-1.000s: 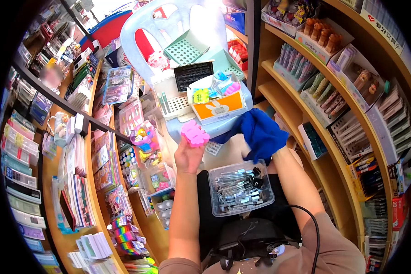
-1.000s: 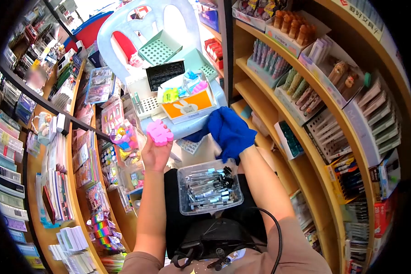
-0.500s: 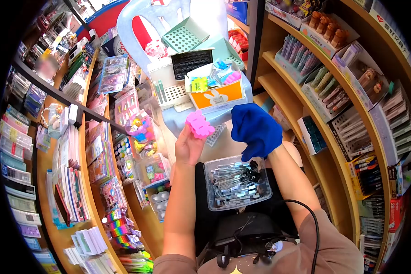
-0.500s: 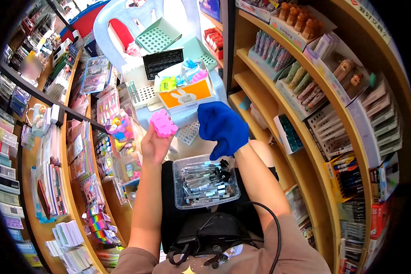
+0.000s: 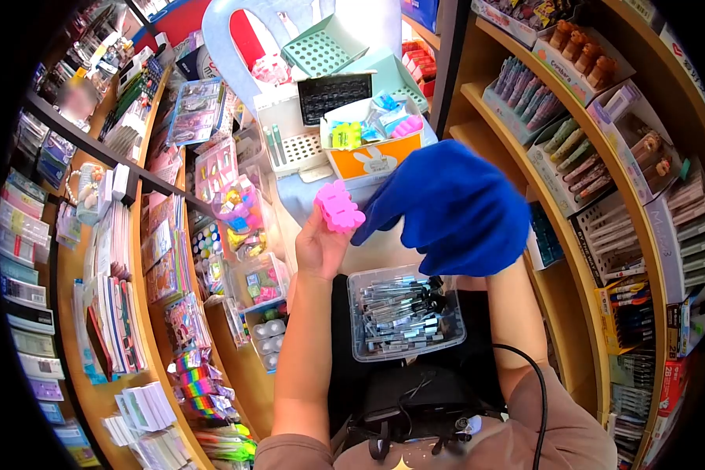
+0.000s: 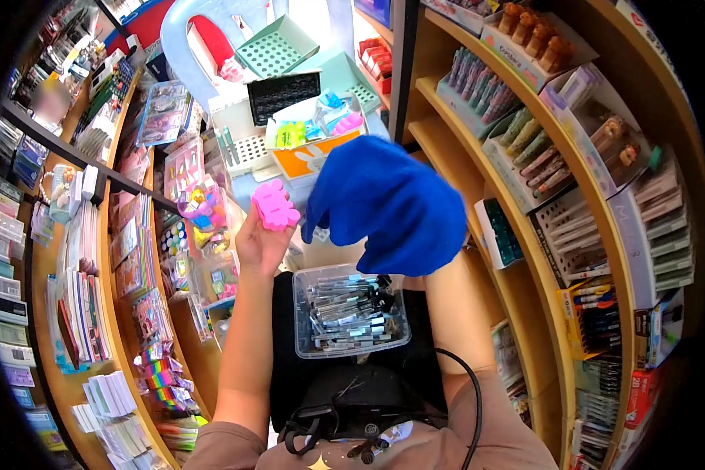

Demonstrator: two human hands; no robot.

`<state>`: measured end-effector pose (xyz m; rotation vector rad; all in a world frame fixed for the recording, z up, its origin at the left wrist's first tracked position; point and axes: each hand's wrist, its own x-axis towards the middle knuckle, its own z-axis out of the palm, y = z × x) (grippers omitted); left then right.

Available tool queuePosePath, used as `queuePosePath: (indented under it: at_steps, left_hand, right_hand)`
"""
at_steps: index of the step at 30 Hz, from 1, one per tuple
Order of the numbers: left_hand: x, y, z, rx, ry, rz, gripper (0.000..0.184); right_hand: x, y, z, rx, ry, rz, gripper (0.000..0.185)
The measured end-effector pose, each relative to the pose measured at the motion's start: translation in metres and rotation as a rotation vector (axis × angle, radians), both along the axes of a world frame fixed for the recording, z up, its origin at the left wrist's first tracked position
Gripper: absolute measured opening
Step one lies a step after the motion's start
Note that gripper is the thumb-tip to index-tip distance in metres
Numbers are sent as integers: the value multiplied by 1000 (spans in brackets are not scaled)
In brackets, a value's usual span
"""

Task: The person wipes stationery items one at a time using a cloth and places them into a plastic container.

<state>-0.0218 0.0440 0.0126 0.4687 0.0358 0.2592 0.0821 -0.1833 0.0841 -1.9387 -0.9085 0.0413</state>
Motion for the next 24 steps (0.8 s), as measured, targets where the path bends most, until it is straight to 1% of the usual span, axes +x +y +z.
queuePosePath:
  at_steps: [2, 4, 6, 7, 9, 10, 11, 12, 14, 18, 19, 22, 23, 24]
  left_hand:
    - [-2, 1, 0, -6, -6, 24, 49]
    - [3, 2, 2, -2, -14, 36, 48]
    - [0, 4, 1, 10, 11, 60, 47]
    - [-2, 5, 1, -1, -3, 55, 47]
    - [-3, 6, 0, -27, -31, 46, 47]
    - [-3, 7, 0, -32, -41, 46, 48]
    - [-3, 6, 0, -37, -50, 45, 49]
    - [-4, 6, 1, -40, -58, 41, 50]
    - [-2, 6, -3, -42, -55, 28, 50]
    - [3, 2, 0, -7, -50, 3, 51]
    - [4, -1, 2, -2, -57, -2, 50]
    - [10, -15, 3, 161, 5, 1, 50]
    - [16, -24, 2, 244, 38, 20, 48]
    - [20, -33, -1, 249, 109, 27, 46]
  right_hand:
    - [4, 3, 7, -68, -181, -87, 44]
    - [15, 10, 7, -195, -250, -9, 32]
    - [-7, 28, -10, 66, -186, -25, 18]
    - [-18, 34, 1, 206, -57, -129, 17]
    - [-12, 26, 36, -25, -470, -79, 18]
    - [-6, 21, 44, -140, -681, -52, 18]
    - [3, 19, 17, 38, -595, -179, 19]
    - [11, 16, 2, 73, -570, -251, 19]
    - [18, 27, -3, -14, -399, -146, 19]
    - [6, 55, -2, -55, -278, 48, 19]
    - [3, 57, 4, -99, -285, 58, 19]
    - [-14, 57, 11, -211, -278, 24, 19]
    - [-20, 59, 0, -239, -224, -26, 18]
    - [-26, 63, -16, -266, -169, -76, 18]
